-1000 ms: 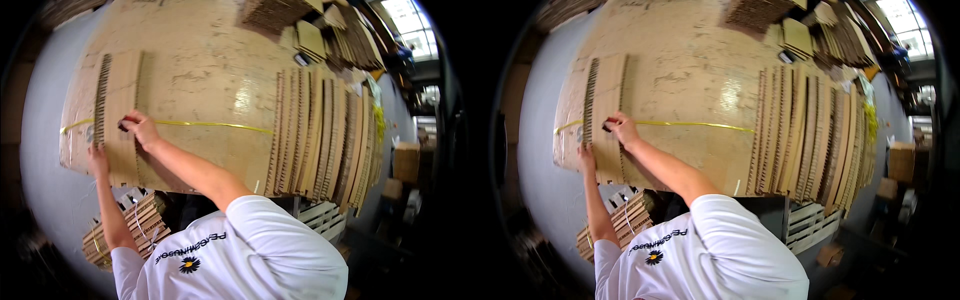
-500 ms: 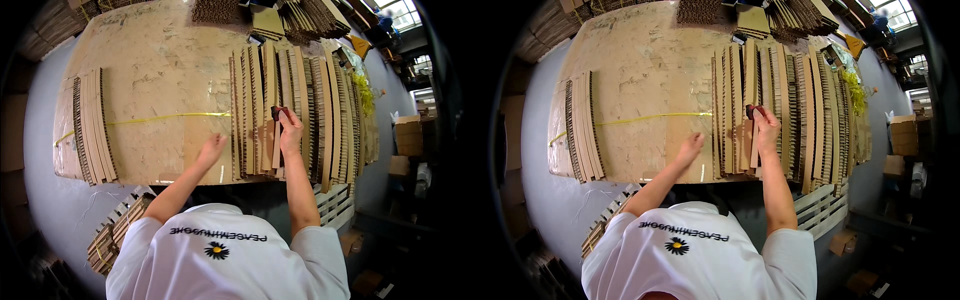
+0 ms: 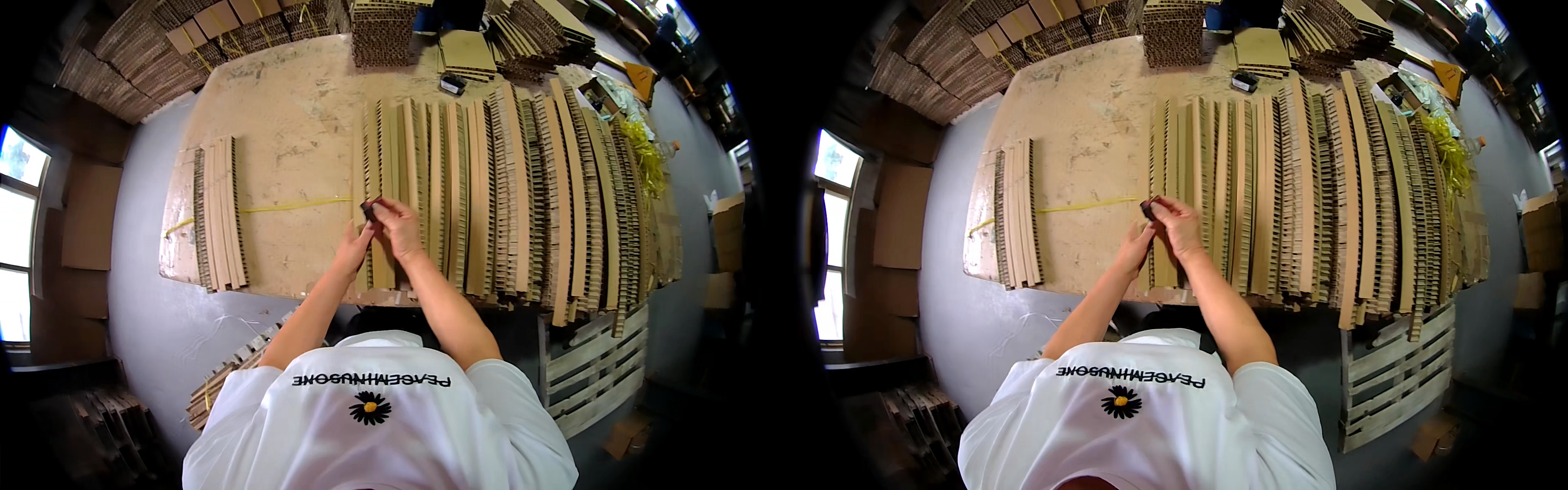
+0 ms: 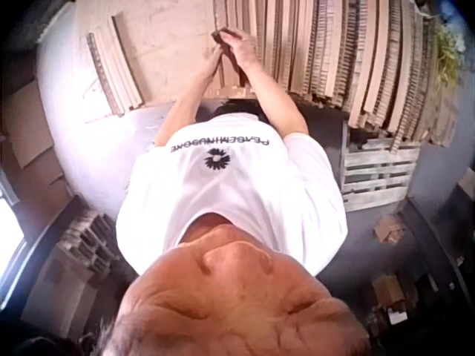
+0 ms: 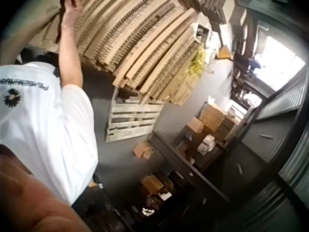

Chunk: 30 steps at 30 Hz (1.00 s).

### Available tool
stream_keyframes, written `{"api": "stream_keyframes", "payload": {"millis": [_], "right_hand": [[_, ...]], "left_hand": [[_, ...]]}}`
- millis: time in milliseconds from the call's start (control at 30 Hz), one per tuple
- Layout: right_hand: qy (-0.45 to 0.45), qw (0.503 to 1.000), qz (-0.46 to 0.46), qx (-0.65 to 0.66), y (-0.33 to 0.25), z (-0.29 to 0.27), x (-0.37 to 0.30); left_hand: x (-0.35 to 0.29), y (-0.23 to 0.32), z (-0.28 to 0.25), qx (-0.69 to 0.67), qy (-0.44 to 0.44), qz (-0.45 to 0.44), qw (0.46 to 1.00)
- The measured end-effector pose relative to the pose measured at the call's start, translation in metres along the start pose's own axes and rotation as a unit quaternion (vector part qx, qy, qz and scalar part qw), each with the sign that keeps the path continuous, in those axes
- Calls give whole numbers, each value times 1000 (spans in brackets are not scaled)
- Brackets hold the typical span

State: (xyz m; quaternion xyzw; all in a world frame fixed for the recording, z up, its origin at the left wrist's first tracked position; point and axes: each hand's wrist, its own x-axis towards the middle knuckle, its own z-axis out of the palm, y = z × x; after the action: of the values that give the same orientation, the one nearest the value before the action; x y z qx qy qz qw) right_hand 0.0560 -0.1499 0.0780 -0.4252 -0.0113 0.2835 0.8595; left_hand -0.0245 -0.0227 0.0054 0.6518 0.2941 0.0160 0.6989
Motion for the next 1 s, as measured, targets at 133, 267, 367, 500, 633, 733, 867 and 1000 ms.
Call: {"api": "stream_keyframes", "payload": {"millis": [133, 267, 367, 500, 633, 733, 867, 1000], "right_hand": [[-5, 997, 55, 60, 57, 17, 9], [-11, 997, -14, -70, 53, 57, 22], [22, 988, -62, -143, 7, 32, 22], [116, 968, -108, -192, -37, -38, 25], [47, 866, -154, -473, -11, -26, 30], [39, 836, -207, -506, -8, -12, 42], [77, 811, -223, -536, -1, -30, 49], [68, 842, -217, -489, -10, -52, 40]], "left_hand": [[-24, 33, -49, 169, 34, 18, 985], [-8, 4, -125, 412, 194, 115, 883], [-12, 2, -123, 447, 160, 93, 875], [-11, 17, -80, 550, 151, 85, 817], [17, 14, -114, 392, 182, 3, 902], [26, 20, -133, 434, 134, 67, 888], [17, 15, -97, 467, 145, 122, 864], [9, 14, -61, 426, 146, 123, 884]]}}
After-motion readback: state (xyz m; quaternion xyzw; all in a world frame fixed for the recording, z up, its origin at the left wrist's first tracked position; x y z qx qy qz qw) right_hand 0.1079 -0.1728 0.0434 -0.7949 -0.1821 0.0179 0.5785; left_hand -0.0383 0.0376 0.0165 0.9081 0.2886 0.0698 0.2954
